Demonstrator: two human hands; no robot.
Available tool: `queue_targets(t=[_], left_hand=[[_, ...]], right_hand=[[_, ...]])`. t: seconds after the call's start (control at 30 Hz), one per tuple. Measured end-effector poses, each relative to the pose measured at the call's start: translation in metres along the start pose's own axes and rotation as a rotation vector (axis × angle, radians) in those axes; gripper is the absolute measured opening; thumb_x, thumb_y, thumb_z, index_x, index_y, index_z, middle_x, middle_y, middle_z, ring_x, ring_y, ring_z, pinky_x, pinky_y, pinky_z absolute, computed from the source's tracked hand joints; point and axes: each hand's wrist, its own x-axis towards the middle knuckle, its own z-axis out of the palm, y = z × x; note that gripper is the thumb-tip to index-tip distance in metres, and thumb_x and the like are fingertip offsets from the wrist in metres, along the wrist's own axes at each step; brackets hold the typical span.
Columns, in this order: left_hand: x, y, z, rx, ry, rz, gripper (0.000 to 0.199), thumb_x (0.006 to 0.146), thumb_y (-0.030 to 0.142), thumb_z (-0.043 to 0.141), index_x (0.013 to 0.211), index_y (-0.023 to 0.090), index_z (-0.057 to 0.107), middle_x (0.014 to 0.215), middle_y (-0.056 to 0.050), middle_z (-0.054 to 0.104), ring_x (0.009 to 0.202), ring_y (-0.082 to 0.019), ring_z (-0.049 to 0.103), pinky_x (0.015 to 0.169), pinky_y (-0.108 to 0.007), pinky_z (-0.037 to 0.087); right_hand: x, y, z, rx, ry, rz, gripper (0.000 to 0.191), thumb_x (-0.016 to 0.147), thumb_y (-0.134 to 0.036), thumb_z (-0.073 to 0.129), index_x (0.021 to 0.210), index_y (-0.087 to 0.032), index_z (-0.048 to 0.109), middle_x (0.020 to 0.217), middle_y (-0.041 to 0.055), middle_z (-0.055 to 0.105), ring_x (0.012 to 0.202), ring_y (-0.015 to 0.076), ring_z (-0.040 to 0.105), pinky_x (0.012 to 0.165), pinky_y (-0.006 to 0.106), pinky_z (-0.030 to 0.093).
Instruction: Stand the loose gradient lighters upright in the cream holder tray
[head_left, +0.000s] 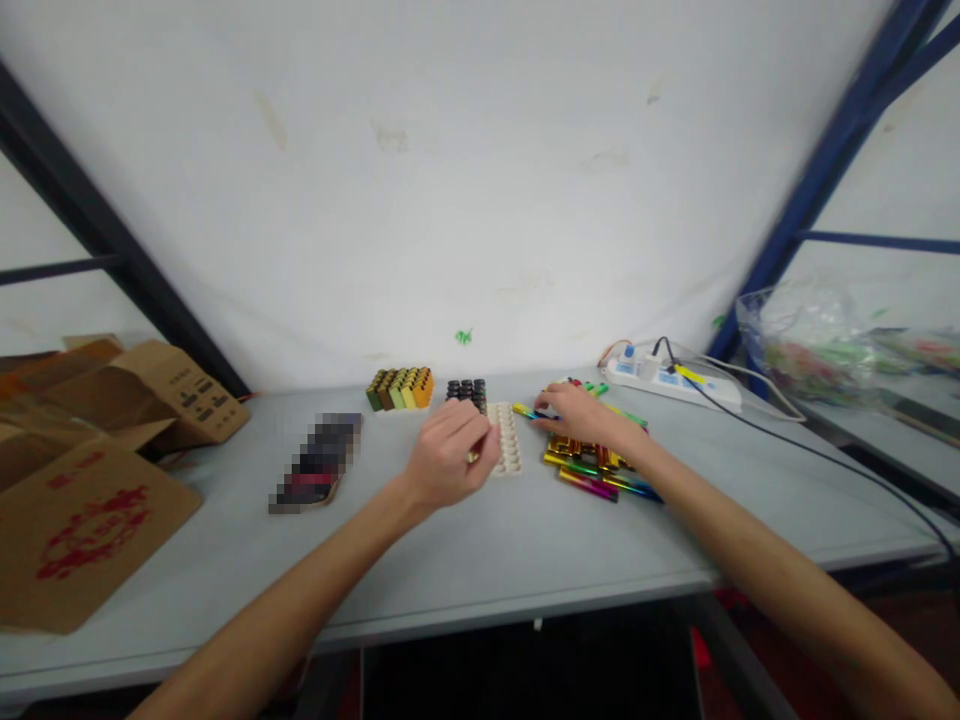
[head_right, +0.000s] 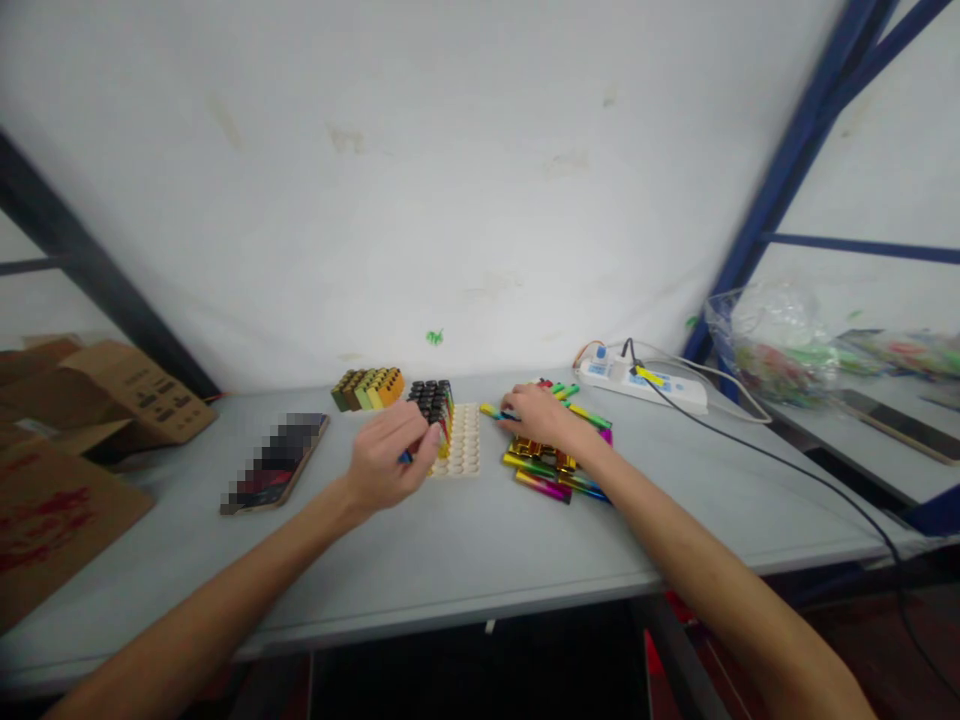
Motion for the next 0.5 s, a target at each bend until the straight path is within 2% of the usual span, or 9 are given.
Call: queue_targets(t=[0.13,0.23,0.3,0.4,0.5], left_hand=[[-0.004,-0.012,-0.003,-0.038,0.058,-0.125,0.04,0.1,0.016,0.049,0.064,0.023,0.034,0.058,0.003,0.039,0.055,-0.014,0.039,0.056,-0.032,0.034],[-0.007,-0.012,-0.001,-0.047,0.051,-0.166,0.04,0.101,0.017,0.049,0.064,0.023,0.035,0.058,0.003,0.039,0.054,-0.013,0.039,0.056,-0.031,0.034],[-0.007,-0.01,0.0,-0.046,0.043,-0.16,0.039,0.101,0.017,0.05,0.064,0.022,0.036,0.059,0.003,0.04,0.056,-0.013,0.04,0.057,-0.031,0.035],[-0.004,-0.006,0.003,-0.069,0.016,-0.17,0.035,0.101,0.018,0.05,0.067,0.021,0.042,0.063,0.002,0.046,0.061,-0.014,0.046,0.06,-0.03,0.039],[-0.001,-0.004,0.003,-0.143,0.006,-0.249,0.02,0.101,0.02,0.052,0.081,0.019,0.056,0.076,-0.001,0.057,0.07,-0.014,0.054,0.069,-0.028,0.046]], right_hand=[[0.004,-0.008,0.016,-0.035,-0.024,0.066,0.018,0.096,-0.028,0.066,0.106,-0.016,0.074,0.103,0.0126,0.073,0.094,0.0245,0.068,0.087,0.032,0.051],[0.002,-0.001,0.016,-0.007,-0.007,0.079,0.017,0.097,-0.023,0.064,0.105,-0.014,0.075,0.104,0.0133,0.073,0.097,0.0249,0.068,0.089,0.033,0.051],[-0.002,0.005,0.012,0.043,0.055,0.069,0.018,0.097,-0.022,0.063,0.108,-0.014,0.075,0.108,0.0139,0.073,0.101,0.0252,0.067,0.094,0.035,0.051],[-0.008,0.011,0.003,0.233,0.208,0.033,0.02,0.096,-0.026,0.065,0.11,-0.015,0.075,0.11,0.0135,0.073,0.101,0.0255,0.068,0.096,0.04,0.053],[-0.016,0.006,-0.008,0.598,0.301,-0.032,0.026,0.091,-0.037,0.072,0.109,-0.018,0.075,0.11,0.0112,0.074,0.1,0.0247,0.07,0.093,0.04,0.056]])
